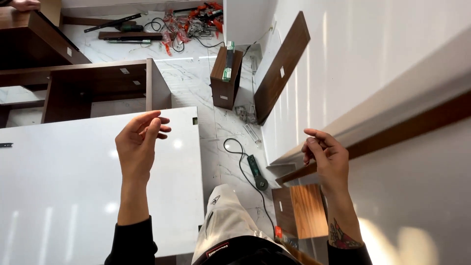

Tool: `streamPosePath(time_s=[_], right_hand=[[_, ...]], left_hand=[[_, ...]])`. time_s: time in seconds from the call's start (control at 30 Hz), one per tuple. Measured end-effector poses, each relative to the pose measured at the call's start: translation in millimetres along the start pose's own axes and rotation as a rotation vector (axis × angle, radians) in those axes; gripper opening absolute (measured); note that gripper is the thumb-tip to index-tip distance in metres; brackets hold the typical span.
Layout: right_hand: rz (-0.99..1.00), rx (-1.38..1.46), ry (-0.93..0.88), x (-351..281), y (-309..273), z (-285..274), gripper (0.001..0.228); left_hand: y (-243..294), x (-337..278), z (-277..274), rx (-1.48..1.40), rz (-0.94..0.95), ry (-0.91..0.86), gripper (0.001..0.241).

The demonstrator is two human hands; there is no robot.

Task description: Measuring, cutting, and adhering LED light strips to the interior shelves and frame of a wooden cabinet.

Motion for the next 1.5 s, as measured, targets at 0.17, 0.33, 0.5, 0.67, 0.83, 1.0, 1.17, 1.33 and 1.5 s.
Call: streamPosePath(time_s=[0.17,0.33,0.5,0.67,0.83,1.0,1.17,1.33,1.5], right_hand=[[0.058,0.010,-0.047,115.3,40.2,54.5,0.026],[0.149,0.043,-0.025,218.2,43.1,124.7,0.026],[0.162,0.036,-0.076,304.9,54.2,163.4,0.026],[0.156,0.048,-0.095,398.9,63.3,207.2,0.025],[0.157,0.067,-0.211,513.4,80.6,273.7,0.026],[0.104,0.085,-0.392,616.6,54.6,360.2,0.027],[0.026,0.084,-0.603,683.5,41.7,443.8,0.027],[0.039,0.136,-0.752,704.6,40.4,517.6,0.028],[0.030,0.134,-0.900,685.5,38.6,568.0,0.029]], left_hand=[[-47.6,72.0,-16.4,0.037,-0.055,0.089,0.024],[-60.0,175.9,-29.3,0.104,-0.185,0.152,0.028],[-81.7,267.4,-32.1,0.135,-0.154,0.178,0.031],[-104.2,336.1,-28.4,0.164,-0.170,0.200,0.030],[-134.6,398.0,-40.0,0.180,-0.190,0.297,0.030],[-137.9,446.5,-41.5,0.194,-0.229,0.422,0.029],[-115.7,440.7,-42.1,0.315,-0.215,0.523,0.030],[-97.9,376.7,-55.7,0.440,-0.298,0.687,0.031],[-72.0,293.8,-66.2,0.454,-0.329,0.959,0.028]])
Point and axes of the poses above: each hand's wrist, its own x-axis towards the middle knuckle, its own z-axis out of the palm, y = z × x, the point moved 7 cm from there along x, towards the middle knuckle, and after that the axes turned 6 degrees about -x, right-handed, at the moved point
